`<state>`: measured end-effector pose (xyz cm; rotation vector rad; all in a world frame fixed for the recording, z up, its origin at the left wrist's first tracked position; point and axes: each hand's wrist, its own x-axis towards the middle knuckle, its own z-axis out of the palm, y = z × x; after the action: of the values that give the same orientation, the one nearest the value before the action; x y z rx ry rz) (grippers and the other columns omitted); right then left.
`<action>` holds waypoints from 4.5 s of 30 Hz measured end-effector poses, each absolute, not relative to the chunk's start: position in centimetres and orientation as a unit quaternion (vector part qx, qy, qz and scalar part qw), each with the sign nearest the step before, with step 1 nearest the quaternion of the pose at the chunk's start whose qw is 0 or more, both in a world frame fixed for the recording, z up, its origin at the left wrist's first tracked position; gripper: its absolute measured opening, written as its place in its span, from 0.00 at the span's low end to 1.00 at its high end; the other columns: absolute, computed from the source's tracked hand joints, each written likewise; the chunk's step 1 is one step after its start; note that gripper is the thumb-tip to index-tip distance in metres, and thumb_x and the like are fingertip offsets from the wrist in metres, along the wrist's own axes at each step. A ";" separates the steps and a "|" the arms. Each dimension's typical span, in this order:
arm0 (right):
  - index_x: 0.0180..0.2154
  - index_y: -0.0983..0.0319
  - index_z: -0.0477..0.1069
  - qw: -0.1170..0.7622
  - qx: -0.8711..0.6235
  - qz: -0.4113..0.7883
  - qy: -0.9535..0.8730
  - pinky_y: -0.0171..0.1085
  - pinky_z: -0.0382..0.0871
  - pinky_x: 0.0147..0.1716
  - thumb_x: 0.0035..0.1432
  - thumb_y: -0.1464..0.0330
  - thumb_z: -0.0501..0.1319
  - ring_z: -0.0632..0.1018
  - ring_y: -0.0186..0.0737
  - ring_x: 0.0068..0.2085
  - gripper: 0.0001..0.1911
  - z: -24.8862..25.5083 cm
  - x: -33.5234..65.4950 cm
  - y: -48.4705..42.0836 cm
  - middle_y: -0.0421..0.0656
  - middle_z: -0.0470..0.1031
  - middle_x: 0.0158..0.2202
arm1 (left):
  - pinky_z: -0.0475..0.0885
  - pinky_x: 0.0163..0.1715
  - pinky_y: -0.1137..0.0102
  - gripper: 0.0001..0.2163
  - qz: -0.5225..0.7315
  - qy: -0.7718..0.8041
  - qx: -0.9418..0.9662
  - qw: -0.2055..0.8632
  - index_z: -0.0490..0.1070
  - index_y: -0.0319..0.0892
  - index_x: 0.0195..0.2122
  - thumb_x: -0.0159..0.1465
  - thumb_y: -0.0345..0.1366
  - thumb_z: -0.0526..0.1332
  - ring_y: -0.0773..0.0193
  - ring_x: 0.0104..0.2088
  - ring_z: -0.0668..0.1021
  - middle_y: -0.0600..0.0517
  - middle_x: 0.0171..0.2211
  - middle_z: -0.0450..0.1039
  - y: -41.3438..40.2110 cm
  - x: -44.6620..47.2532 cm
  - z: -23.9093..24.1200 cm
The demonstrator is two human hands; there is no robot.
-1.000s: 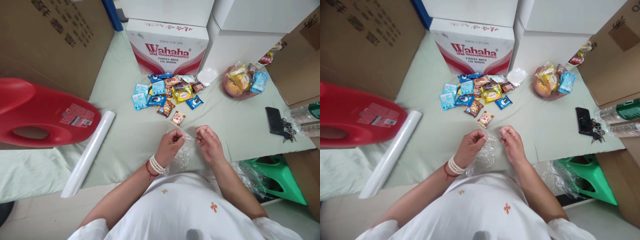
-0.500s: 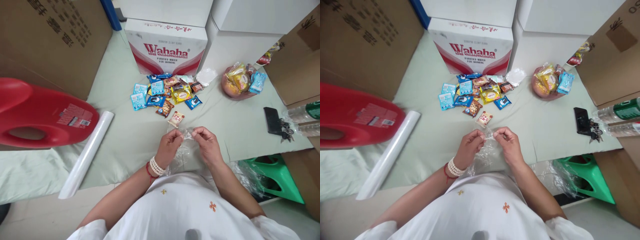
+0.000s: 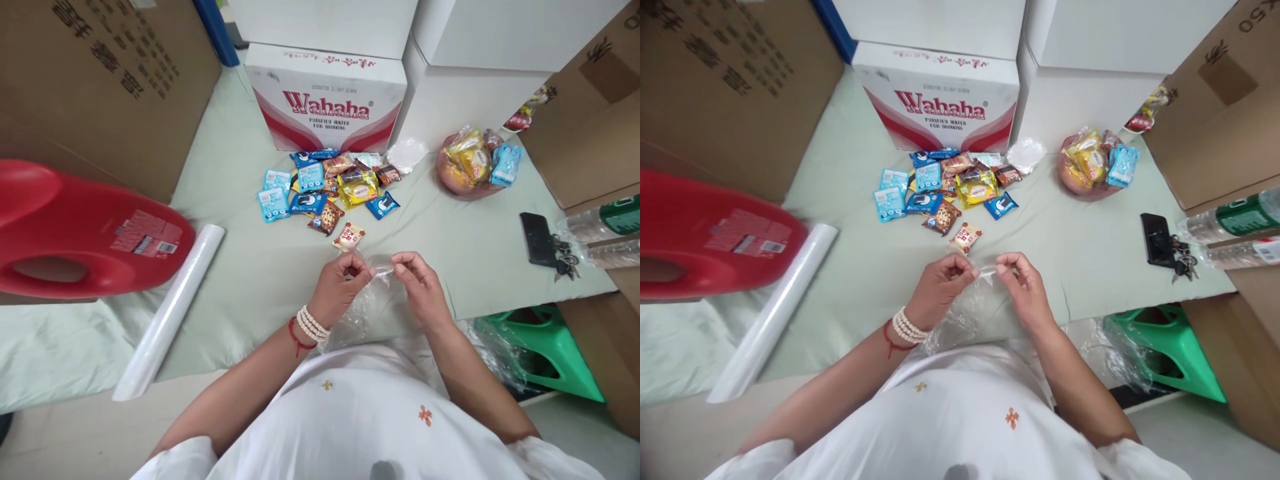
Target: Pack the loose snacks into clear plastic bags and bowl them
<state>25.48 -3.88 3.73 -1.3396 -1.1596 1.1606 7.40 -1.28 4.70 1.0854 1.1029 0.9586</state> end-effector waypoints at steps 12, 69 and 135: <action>0.32 0.59 0.76 0.492 -0.570 0.469 -0.462 0.34 0.63 0.34 0.59 0.57 0.69 0.68 0.34 0.32 0.13 4.8 25.2 -1.6 0.37 0.71 0.29 | 0.64 0.26 0.74 0.10 0.461 0.538 0.425 0.563 0.67 0.43 0.27 0.57 0.41 0.65 0.68 0.27 0.67 0.57 0.26 0.66 -1.6 6.0 5.0; 0.66 0.56 0.64 0.265 -0.520 0.282 -0.761 0.57 0.64 0.64 0.56 0.50 0.71 0.67 0.57 0.65 0.41 6.5 27.5 -2.4 0.53 0.67 0.65 | 0.68 0.33 0.69 0.16 0.303 0.548 0.752 0.205 0.77 0.44 0.50 0.74 0.42 0.51 0.62 0.30 0.79 0.50 0.31 0.80 -2.1 2.7 3.4; 0.30 0.57 0.65 0.394 -0.689 0.424 -0.436 0.35 0.60 0.21 0.64 0.50 0.58 0.65 0.35 0.20 0.20 -1.7 28.3 1.9 0.34 0.65 0.19 | 0.75 0.41 0.58 0.17 0.435 0.738 0.490 0.160 0.71 0.40 0.47 0.69 0.49 0.56 0.53 0.39 0.79 0.44 0.39 0.76 -2.7 -2.4 0.3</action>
<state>28.31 1.90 -1.70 -1.7494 -1.1059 1.0761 -2.41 -2.67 0.28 1.3992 2.1083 1.2433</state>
